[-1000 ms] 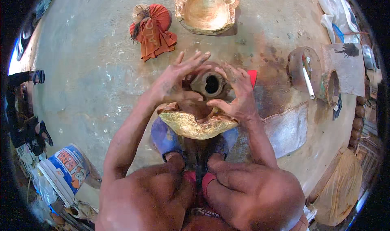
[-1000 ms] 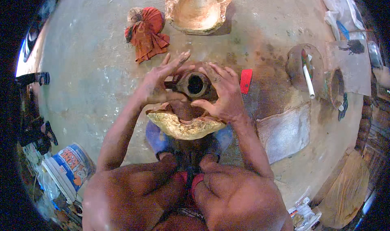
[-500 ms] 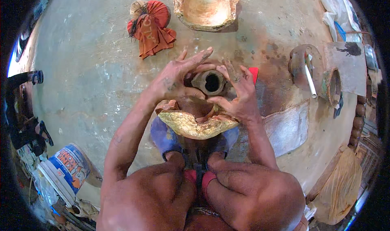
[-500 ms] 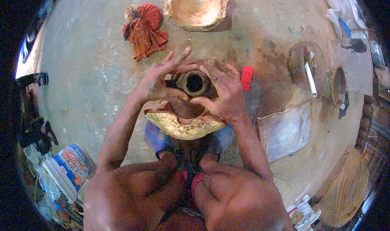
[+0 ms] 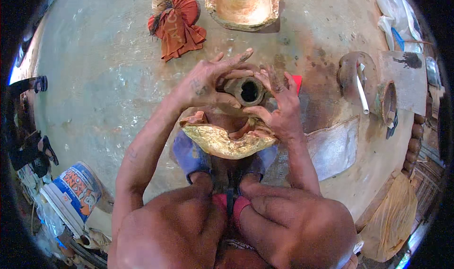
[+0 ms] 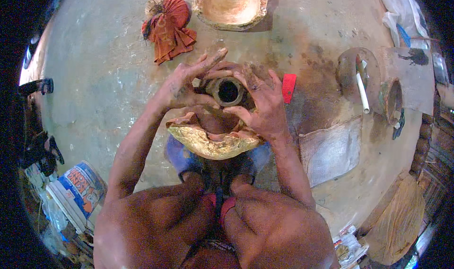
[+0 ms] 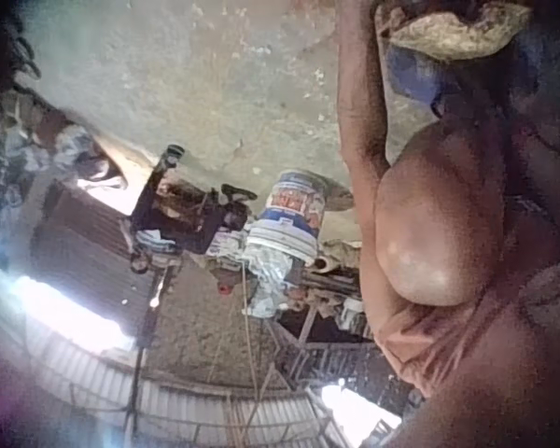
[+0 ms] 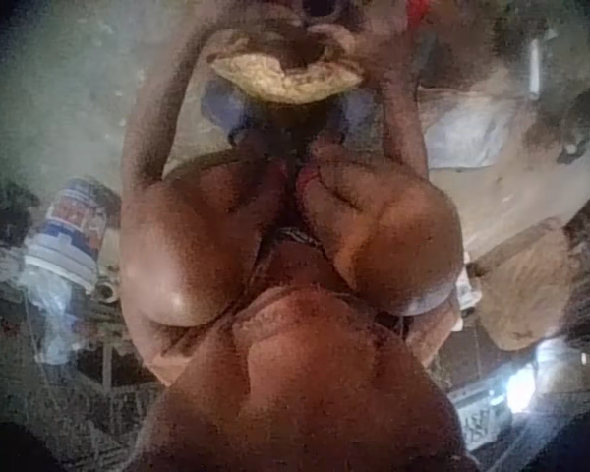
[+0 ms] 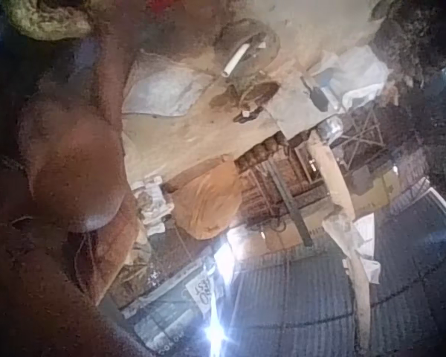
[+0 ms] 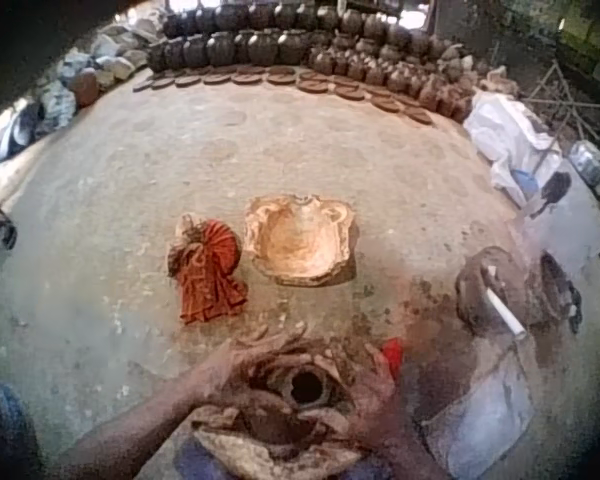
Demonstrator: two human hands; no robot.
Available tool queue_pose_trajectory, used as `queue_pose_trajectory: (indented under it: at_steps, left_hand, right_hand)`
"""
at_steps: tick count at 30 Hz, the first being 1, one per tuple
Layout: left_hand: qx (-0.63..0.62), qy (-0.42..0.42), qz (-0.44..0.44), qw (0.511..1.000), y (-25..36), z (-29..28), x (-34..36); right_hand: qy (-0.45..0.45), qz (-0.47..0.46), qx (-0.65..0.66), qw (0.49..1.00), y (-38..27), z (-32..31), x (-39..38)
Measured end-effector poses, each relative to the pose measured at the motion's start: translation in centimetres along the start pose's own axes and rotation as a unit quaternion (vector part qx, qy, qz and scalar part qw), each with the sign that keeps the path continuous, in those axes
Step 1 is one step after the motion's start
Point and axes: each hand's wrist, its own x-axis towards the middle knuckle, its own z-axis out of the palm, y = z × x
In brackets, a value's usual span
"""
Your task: The person assembles a ceramic vessel by hand, joining clay sections together, smoothing the seams with a red tool, and shaping additional clay components by hand on a floor workspace.
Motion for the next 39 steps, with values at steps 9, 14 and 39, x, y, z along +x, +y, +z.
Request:
queue_pose_trajectory:
  at_steps: [9, 14, 39]
  left_hand:
    - [-0.002, -0.012, -0.041, 0.999, 0.6, 0.1, -0.2]
    - [-0.010, 0.024, -0.016, 1.000, 1.0, 0.8, -0.2]
    - [-0.028, 0.031, -0.013, 0.999, 0.2, 1.3, -0.6]
  right_hand:
    - [0.021, 0.007, 0.015, 1.000, -0.3, -0.3, 0.0]
    - [0.016, 0.008, 0.006, 1.000, -0.2, -0.4, 0.0]
    - [-0.039, -0.007, 0.056, 0.998, 2.7, -1.6, 1.4]
